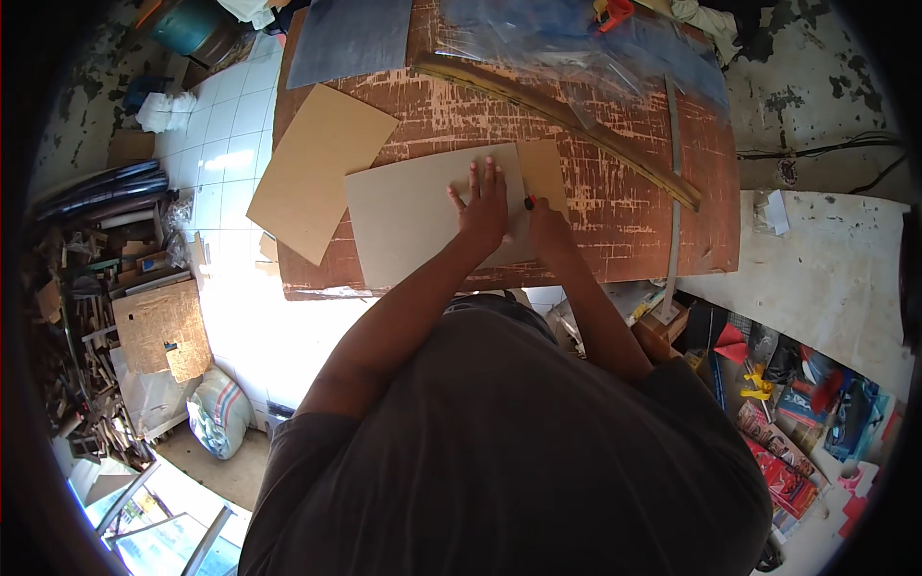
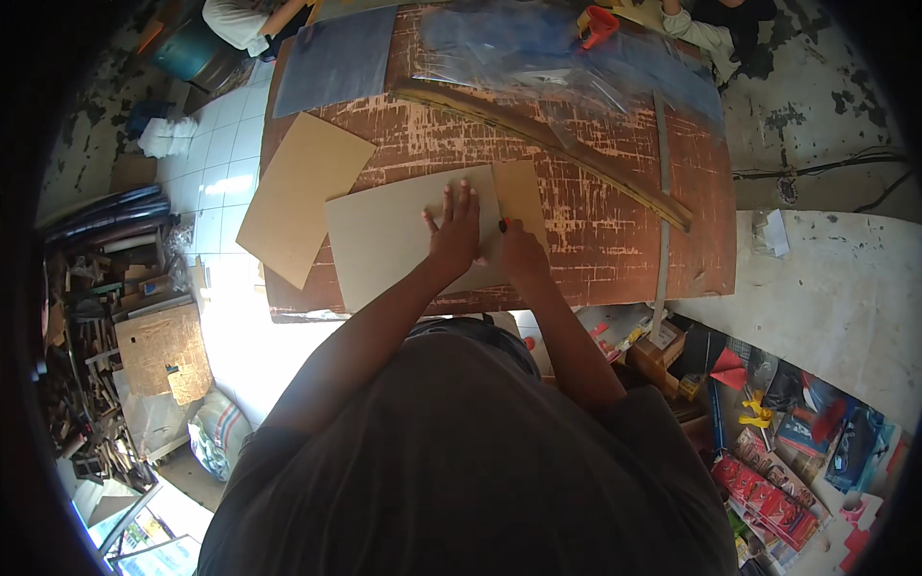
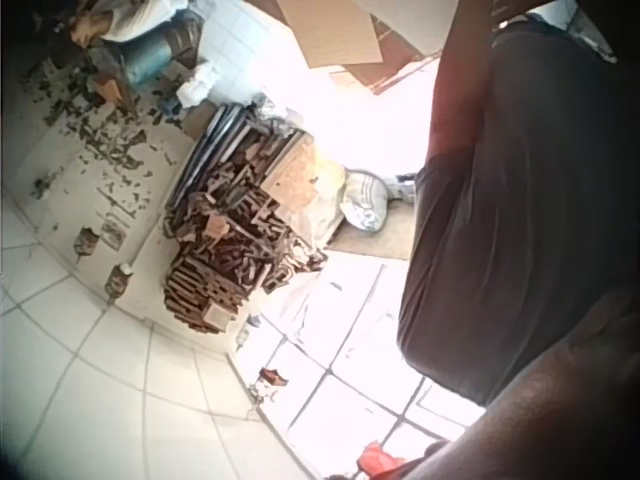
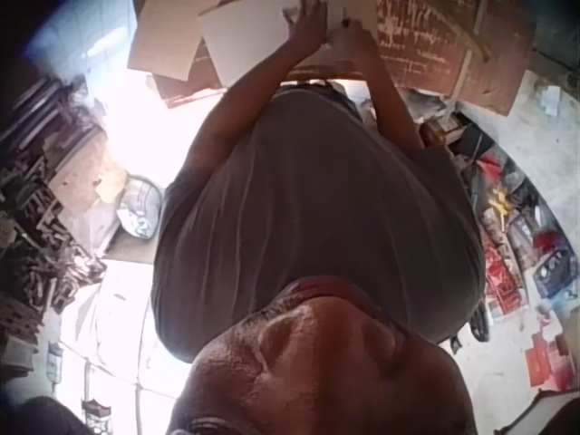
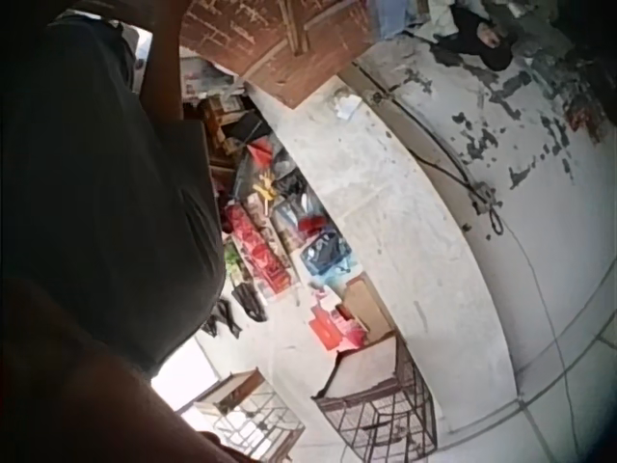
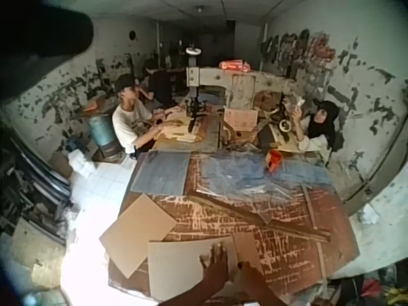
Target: The person cuts a cardboard piece with a utility knife on a wooden table, picks up a large cardboard sheet, and places a cardboard template over it to cut the sheet with the knife.
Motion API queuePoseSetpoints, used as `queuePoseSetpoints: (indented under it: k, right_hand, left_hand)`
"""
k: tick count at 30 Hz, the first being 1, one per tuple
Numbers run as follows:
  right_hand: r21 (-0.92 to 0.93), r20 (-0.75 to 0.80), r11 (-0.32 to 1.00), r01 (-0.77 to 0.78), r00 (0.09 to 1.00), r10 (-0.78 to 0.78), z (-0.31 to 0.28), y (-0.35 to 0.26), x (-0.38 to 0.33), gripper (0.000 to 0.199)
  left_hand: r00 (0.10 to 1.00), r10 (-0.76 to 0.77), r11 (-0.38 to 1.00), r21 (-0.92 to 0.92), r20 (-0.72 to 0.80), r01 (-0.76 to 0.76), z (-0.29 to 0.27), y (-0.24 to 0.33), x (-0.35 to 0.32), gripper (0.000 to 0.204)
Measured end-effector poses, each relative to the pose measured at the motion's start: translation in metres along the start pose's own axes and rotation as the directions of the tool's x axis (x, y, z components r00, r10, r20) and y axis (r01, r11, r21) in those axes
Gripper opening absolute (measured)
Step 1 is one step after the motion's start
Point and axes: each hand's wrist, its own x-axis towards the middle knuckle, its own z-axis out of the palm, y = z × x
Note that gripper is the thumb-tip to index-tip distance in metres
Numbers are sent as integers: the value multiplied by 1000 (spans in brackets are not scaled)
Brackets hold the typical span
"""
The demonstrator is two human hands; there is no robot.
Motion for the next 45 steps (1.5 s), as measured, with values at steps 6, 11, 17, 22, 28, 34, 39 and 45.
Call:
queuePoseSetpoints:
  k: [6, 11, 17, 22, 28, 34, 39, 45]
  right_hand:
    - [-23, 57, 999, 24, 998, -23, 23, 40, -86, 22]
    - [-24, 171, 991, -134, 976, 136, 33, 58, -139, 26]
    - [-35, 178, 995, -89, 980, 94, 3, 51, -148, 28]
    - [-16, -12, 997, -70, 997, 70, -17, 27, -73, 29]
    - [5, -101, 998, -55, 993, 55, -22, -22, 34, 29]
    - [-62, -67, 998, -25, 998, 21, -17, -28, 62, 27]
    - [-63, -34, 998, -20, 999, 17, -18, -31, 57, 30]
    - [-38, -5, 999, 11, 1000, -12, -21, -31, 65, 30]
  left_hand:
    - [999, -19, 1000, 0, 28, 19, -5, 4, -1, 137]
    - [999, -11, 1000, 13, 33, 10, -5, 4, 0, 138]
    - [999, -6, 1000, -3, 53, 6, -6, 2, 2, 139]
    - [999, -9, 1000, 5, 50, 9, -2, 4, 4, 142]
    - [1000, -12, 1000, 25, 26, 11, 1, 1, 4, 145]
    - [1000, 0, 1000, 24, -14, 1, 6, 0, 6, 146]
    - [1000, -5, 1000, 10, -16, 5, 7, 0, 6, 145]
    - [1000, -22, 1000, 13, 16, 22, 3, 2, 4, 143]
